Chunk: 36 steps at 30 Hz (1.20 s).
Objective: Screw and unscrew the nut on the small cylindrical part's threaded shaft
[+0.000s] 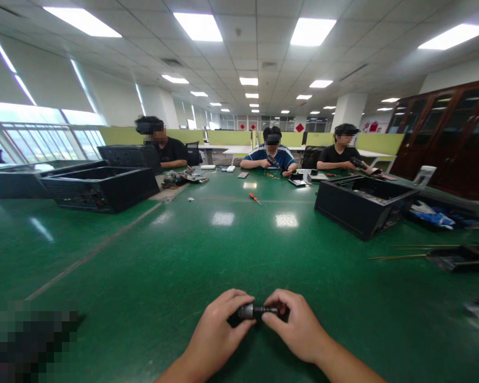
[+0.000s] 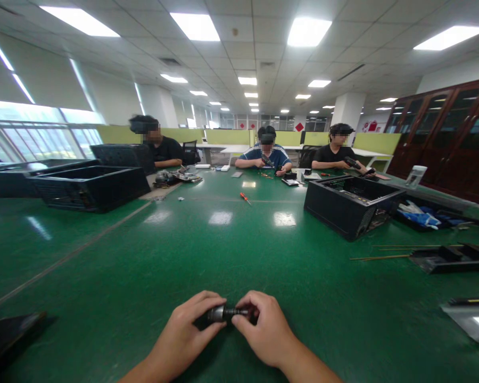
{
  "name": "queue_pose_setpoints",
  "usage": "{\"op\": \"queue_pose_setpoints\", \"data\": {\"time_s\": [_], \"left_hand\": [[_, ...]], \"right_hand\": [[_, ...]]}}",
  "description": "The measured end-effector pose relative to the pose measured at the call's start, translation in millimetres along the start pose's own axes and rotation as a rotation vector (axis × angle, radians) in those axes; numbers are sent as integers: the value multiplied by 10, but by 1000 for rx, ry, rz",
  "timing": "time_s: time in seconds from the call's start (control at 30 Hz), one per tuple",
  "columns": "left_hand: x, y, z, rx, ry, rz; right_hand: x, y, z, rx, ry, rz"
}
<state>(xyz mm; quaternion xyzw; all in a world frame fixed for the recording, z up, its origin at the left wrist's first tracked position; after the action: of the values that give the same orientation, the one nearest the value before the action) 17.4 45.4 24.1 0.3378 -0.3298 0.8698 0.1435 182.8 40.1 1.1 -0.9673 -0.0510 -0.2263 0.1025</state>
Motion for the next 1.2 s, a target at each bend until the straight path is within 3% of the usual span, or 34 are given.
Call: {"op": "queue_pose_setpoints", "data": {"time_s": [0.67,0.83,1.03,1.2], "left_hand": [[110,-25,-61,41,-9,61],[167,-58,-84,68,-78,93],[311,-82,-395,250,-100,158],[612,57,-753,357,-128,105]], "right_hand": [[105,-5,55,22,-85,96],[187,-42,214,-69,-305,200],[342,-91,532,-225,-747,431],[373,-107,567,-223,-898,474]]}}
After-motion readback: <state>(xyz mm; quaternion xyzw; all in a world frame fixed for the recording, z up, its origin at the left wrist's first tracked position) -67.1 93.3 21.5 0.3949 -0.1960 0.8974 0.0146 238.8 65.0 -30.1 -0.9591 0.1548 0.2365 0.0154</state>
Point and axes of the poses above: each hand's wrist, its own y-axis away from the middle knuckle, its own x-axis out of the back of the hand, z = x × y, the point moved 7 cm from there along -y, towards the middle knuckle, and after that the axes turned 3 degrees about -x, right-handed, at the moved point
